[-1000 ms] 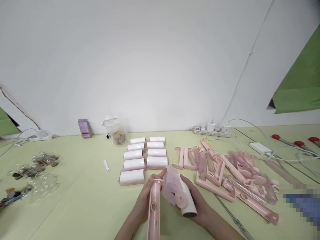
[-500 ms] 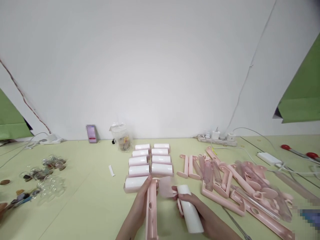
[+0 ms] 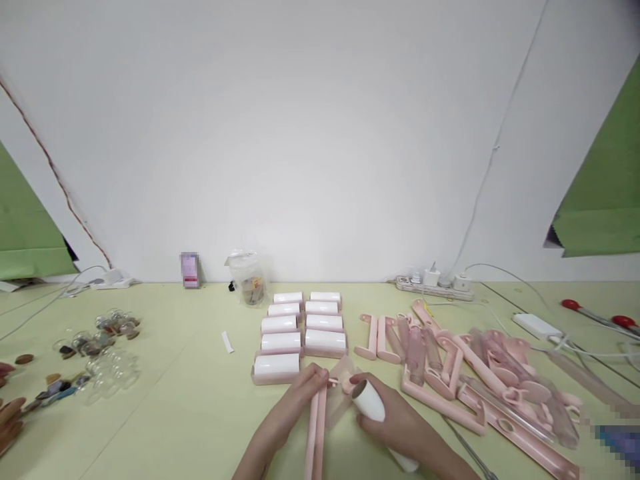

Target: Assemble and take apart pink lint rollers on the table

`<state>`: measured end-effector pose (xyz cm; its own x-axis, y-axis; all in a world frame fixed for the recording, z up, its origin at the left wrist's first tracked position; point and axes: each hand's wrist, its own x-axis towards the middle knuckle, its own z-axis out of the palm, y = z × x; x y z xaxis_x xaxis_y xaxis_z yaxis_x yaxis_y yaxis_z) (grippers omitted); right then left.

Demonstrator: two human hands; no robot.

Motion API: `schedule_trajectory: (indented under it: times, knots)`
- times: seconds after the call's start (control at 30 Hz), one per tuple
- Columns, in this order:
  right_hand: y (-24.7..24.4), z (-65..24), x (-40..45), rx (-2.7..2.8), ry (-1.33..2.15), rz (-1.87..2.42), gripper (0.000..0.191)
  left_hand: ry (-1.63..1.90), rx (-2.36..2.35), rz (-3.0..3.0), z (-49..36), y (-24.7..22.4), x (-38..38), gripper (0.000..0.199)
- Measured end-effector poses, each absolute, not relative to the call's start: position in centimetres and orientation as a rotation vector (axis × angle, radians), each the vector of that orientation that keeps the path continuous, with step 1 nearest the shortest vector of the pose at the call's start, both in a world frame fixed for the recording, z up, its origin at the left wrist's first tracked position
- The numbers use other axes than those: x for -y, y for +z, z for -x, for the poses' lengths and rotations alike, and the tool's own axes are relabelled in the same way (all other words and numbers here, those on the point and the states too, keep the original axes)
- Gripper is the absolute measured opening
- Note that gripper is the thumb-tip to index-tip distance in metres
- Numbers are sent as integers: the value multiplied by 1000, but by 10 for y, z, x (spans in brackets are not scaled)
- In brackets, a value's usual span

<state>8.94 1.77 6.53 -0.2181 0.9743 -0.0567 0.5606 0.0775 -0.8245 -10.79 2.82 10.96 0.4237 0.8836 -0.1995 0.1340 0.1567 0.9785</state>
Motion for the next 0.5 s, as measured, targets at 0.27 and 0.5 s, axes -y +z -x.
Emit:
schedule_trajectory:
  times: [0.27, 0.5]
  knots:
    - [92, -91, -11, 2201, 681, 1566, 39, 583, -1097, -1509, 108, 101, -32, 39]
    - [127, -92, -29, 2569, 670, 1442, 40, 570, -1050, -1552, 109, 104, -32, 38]
